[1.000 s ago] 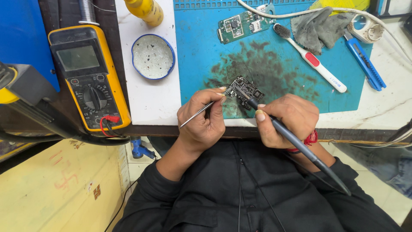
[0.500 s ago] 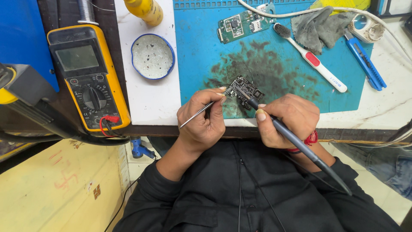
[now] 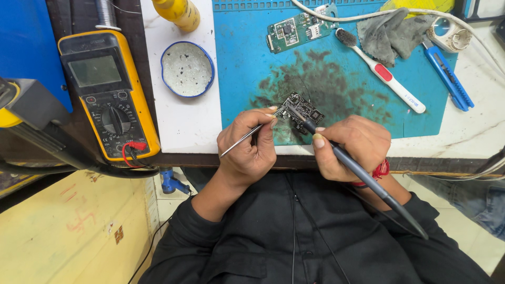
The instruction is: The person uses a soldering iron and tweezers to apply solder to multiple points on a small circuit board. The person holds the board steady with tweezers while applying heat and solder to specific pads and components.
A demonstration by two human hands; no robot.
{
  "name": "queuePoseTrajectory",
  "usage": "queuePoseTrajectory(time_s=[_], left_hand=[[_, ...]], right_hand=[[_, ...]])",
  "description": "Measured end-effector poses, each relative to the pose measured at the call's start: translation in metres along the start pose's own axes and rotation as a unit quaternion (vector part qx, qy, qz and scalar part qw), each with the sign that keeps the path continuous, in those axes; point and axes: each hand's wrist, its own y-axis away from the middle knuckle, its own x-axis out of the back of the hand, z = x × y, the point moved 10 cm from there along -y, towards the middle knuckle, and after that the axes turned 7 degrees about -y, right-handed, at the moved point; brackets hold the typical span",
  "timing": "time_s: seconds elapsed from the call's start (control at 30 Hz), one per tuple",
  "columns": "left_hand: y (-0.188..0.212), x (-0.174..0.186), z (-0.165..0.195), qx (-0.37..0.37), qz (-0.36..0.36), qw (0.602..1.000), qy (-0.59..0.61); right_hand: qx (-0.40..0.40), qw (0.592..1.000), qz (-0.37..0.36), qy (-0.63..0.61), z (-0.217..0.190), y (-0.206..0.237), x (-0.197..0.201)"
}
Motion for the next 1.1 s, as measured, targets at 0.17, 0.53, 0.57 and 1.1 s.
queuePoseTrajectory(time_s=[0.17,0.53,0.57,1.1], left_hand=[[-0.0006,-0.0005,0.0001,-0.001,0.001,1.000,0.001],[-0.0009,-0.0010,-0.0006,0.009,-0.002,1.000,-0.008],[-0.0010,-0.0005,0.0004,0.003,-0.001,1.000,-0.008],[-0.0004,-0.0008,0.0009,-0.001,-0.001,1.000,-0.007]], right_hand=[[0.007,1.000,-0.005,-0.001,-0.0003,-0.0002,-0.0012],[0.006,1.000,-0.010,0.005,0.0002,-0.0004,-0.0013],[0.005,1.000,-0.010,0.001,0.0003,-0.0004,-0.0013],[-0.008,1.000,-0.007,0.006,0.0007,-0.0006,-0.0003]])
